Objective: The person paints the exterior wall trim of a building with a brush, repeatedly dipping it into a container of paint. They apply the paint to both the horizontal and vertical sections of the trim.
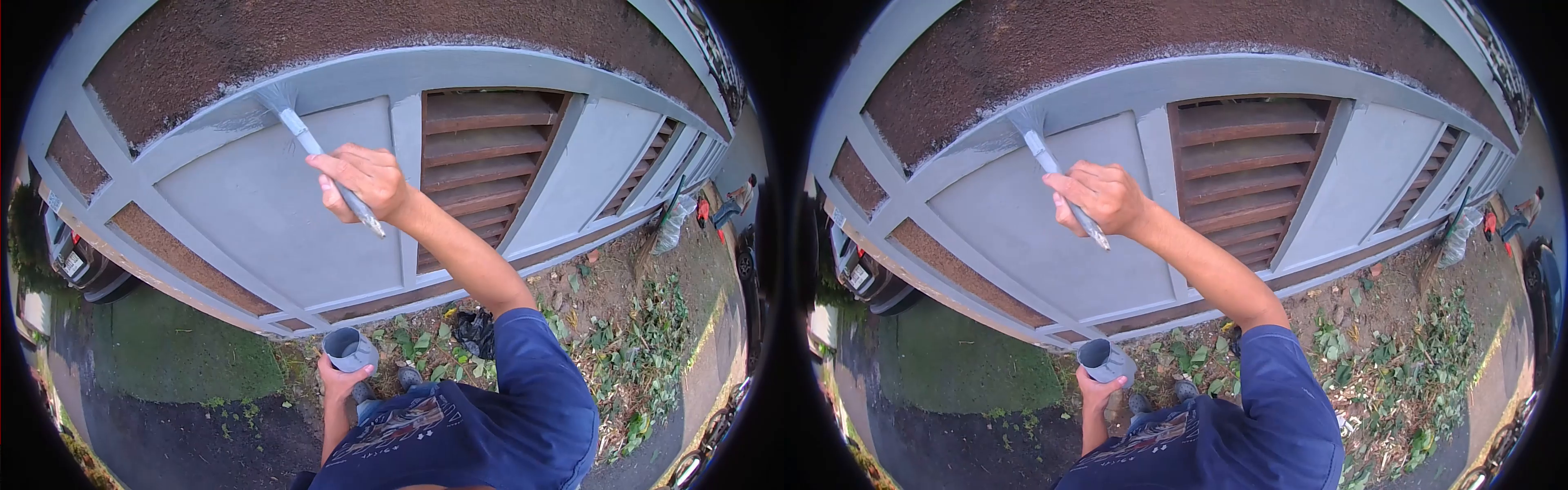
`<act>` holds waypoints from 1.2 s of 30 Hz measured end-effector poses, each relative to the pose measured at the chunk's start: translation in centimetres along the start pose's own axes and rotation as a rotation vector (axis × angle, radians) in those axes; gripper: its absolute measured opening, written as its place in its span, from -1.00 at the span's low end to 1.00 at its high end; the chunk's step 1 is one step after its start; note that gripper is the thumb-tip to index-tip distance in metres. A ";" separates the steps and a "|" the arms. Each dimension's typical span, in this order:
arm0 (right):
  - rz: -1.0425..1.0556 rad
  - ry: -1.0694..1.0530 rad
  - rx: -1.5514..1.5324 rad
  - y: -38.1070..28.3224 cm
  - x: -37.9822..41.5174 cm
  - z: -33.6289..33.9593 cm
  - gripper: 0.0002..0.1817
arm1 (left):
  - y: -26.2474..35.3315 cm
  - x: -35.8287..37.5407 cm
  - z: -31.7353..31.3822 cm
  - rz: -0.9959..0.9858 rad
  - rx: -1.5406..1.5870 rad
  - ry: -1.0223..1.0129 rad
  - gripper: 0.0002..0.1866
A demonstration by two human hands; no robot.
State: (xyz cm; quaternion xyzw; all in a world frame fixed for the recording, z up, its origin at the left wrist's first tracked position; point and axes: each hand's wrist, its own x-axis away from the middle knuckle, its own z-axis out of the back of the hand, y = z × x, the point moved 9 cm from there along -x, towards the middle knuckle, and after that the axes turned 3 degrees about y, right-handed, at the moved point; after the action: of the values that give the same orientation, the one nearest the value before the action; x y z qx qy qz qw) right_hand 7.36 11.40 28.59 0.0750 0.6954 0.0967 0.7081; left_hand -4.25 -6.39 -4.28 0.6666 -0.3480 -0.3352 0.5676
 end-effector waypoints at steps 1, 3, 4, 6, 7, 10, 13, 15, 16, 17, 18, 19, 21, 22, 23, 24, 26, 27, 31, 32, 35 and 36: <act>-0.013 0.008 0.007 0.9 0.0 1.6 -0.77 | 0.2 -0.2 0.2 -0.006 0.003 0.008 -0.25; -0.046 0.022 0.153 3.1 0.7 6.2 -0.74 | 0.2 -0.5 0.1 0.003 -0.005 -0.036 -0.25; -0.067 0.046 0.226 4.3 1.1 9.1 -0.73 | 0.4 -0.7 0.4 -0.001 0.005 -0.022 -0.25; -0.237 0.075 0.414 5.9 2.0 15.0 -0.73 | 0.5 -1.1 0.3 0.026 -0.025 -0.080 -0.26; -0.253 0.064 0.594 6.1 2.4 17.5 -0.72 | 0.8 -1.3 0.7 0.020 -0.017 -0.060 -0.26; -0.509 0.252 0.822 8.0 5.0 24.0 -0.67 | 1.4 -2.1 1.2 0.026 -0.013 -0.102 -0.27; -0.615 0.470 0.699 8.9 6.3 24.4 -0.65 | 1.5 -2.7 2.2 0.004 -0.037 -0.153 -0.25; -0.545 0.448 0.657 8.3 6.3 20.2 -0.64 | 1.9 -3.0 3.2 -0.006 -0.029 -0.150 -0.25; -0.479 0.429 0.621 7.4 5.7 17.2 -0.63 | 2.3 -3.2 3.9 -0.015 -0.025 -0.152 -0.25; -0.482 0.425 0.591 6.5 5.3 14.3 -0.62 | 2.7 -3.4 4.7 -0.044 -0.024 -0.159 -0.25; -0.488 0.420 0.561 5.2 4.8 11.0 -0.61 | 2.9 -3.3 5.8 -0.042 -0.026 -0.158 -0.25; -0.507 0.394 0.517 3.9 4.2 7.3 -0.62 | 3.3 -3.3 6.9 -0.051 -0.013 -0.154 -0.25; -0.461 0.339 0.372 0.8 2.8 -0.5 -0.63 | 3.6 -3.3 9.6 -0.062 -0.005 -0.146 -0.25; -0.393 0.314 0.274 -0.9 2.0 -4.6 -0.64 | 3.5 -3.3 11.2 -0.070 -0.020 -0.130 -0.25; -0.314 0.294 0.167 -2.7 1.0 -8.5 -0.66 | 3.5 -3.5 12.8 -0.078 -0.034 -0.116 -0.25; -0.271 0.256 0.107 -4.1 0.3 -12.3 -0.67 | 3.8 -3.6 14.0 -0.076 -0.037 -0.119 -0.25; -0.236 0.216 0.057 -5.8 -0.4 -16.3 -0.67 | 4.5 -3.6 16.8 -0.067 -0.020 -0.096 -0.25; -0.234 0.194 0.058 -6.1 -0.6 -17.5 -0.67 | 4.6 -3.6 17.9 -0.065 -0.020 -0.104 -0.25; -0.260 0.132 0.160 -5.4 0.1 -15.8 -0.67 | 4.4 -4.3 22.1 -0.074 0.007 -0.065 -0.25; -0.277 0.111 0.242 -5.0 0.5 -14.0 -0.67 | 4.1 -4.5 22.8 -0.053 0.003 -0.073 -0.25; -0.388 0.148 0.498 -3.1 2.6 -7.3 -0.67 | 4.2 -5.2 23.8 -0.046 0.009 -0.109 -0.25; -0.408 0.197 0.585 -2.7 2.8 -5.1 -0.66 | 4.1 -5.4 24.1 -0.046 0.011 -0.117 -0.25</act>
State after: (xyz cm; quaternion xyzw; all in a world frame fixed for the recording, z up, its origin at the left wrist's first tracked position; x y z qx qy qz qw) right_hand 2.38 9.29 25.14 0.1243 0.7592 -0.2425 0.5911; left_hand -27.82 -14.91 -3.05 0.6569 -0.3671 -0.3844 0.5347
